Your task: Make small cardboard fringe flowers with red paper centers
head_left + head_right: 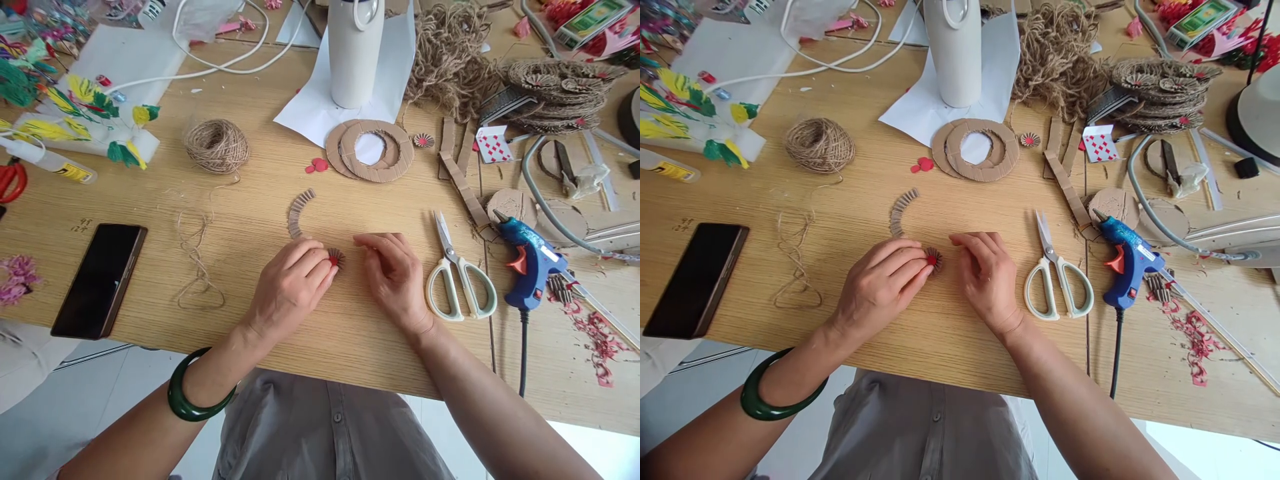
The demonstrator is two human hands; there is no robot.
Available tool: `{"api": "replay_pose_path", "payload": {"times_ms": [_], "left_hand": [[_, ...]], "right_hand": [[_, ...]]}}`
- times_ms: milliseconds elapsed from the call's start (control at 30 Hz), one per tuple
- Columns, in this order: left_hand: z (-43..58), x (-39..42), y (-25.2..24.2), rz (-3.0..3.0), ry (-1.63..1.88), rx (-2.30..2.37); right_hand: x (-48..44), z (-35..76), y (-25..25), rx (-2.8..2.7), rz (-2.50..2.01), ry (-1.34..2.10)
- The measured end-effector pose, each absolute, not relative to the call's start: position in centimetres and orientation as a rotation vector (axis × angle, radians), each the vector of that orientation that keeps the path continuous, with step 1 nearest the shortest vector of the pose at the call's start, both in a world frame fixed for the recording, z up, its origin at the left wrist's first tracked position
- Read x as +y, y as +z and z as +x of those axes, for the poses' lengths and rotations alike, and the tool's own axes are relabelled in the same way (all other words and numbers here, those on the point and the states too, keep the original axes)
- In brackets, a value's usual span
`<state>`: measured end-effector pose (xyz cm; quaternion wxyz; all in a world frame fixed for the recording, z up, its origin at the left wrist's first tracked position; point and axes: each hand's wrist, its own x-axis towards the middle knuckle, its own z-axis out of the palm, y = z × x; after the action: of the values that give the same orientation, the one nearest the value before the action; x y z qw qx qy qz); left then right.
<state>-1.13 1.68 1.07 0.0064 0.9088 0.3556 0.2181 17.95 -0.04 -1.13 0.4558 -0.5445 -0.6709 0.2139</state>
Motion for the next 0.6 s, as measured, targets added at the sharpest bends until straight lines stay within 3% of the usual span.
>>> {"api": "replay_pose_path", "payload": {"times_ms": [267, 600], "left_hand": [[-0.6, 2.4, 1.7, 2.617, 0.599, 1.203], [-1.5, 2.0, 2.6, 2.319, 0.888, 1.308]], "right_hand": [[0.2, 18.1, -1.4, -1.545, -1.383, 0.642], [0.0, 18.1, -1.3, -1.516, -1.386, 0.679]]}}
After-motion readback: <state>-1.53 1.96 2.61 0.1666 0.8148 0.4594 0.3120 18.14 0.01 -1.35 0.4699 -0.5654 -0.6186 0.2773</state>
